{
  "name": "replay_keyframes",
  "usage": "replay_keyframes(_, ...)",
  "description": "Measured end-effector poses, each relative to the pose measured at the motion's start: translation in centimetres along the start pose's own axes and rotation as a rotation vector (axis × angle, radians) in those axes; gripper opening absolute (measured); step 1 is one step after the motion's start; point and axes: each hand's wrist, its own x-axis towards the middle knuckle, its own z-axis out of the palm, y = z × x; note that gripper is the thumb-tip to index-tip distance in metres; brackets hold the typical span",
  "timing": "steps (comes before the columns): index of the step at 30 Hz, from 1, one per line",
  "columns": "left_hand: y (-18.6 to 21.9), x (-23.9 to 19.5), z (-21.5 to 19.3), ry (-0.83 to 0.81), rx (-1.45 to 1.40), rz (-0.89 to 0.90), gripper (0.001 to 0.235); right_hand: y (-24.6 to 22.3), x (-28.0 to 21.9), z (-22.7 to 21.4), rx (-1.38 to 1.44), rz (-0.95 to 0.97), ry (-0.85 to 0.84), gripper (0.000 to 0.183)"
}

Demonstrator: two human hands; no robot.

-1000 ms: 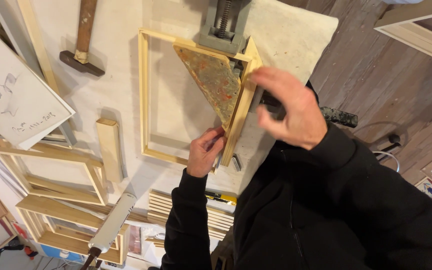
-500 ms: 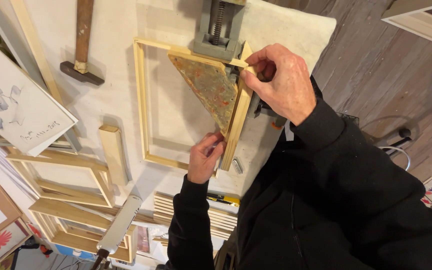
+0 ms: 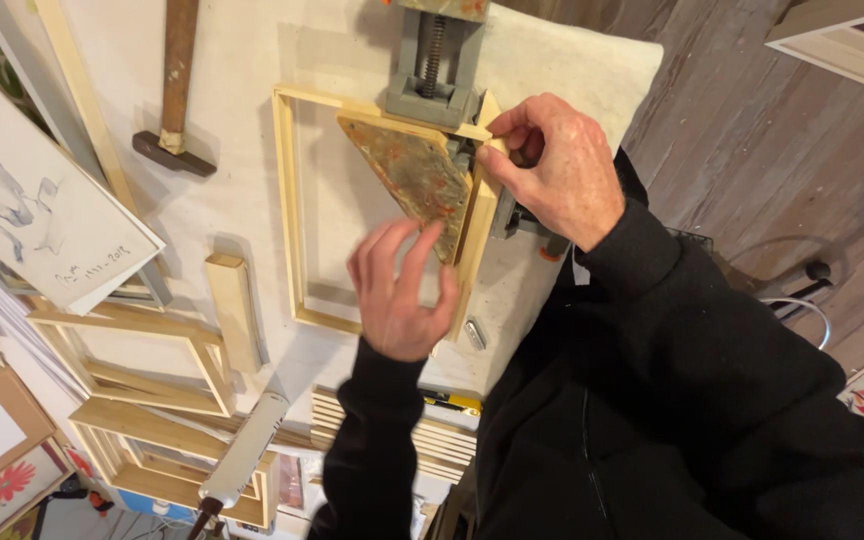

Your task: Assembling and securing wooden picture frames using a corner clamp, hammer, and utility knife.

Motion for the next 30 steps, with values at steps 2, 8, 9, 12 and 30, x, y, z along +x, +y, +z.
replay_keyframes(2,1.8,4.1,-1.8,-0.103,0.120,0.345,0.065,0.0,-0.1,0.1,0.022,-0.008,0.009,0.025)
replay_keyframes(8,0.8,8.6,0.0,-0.292,0.252,0.542,0.084,0.0,-0.2,0.3,0.056,0.020,0.018,0.026)
replay_keyframes(9,0.8,9.0,-0.1,-0.292,0.252,0.555,0.084,0.0,0.0,0.3,0.056,0.022,0.031,0.026)
replay_keyframes(12,0.7,9.2,0.0,-0.345,0.253,0.554,0.086,0.1,-0.3,0.3,0.055,0.005,0.044,0.025)
replay_keyframes(30,1.2,10.0,-1.4,-0.397,0.350,0.592,0.080,0.0,-0.4,-2.5,0.352,0.153,-0.190,0.024)
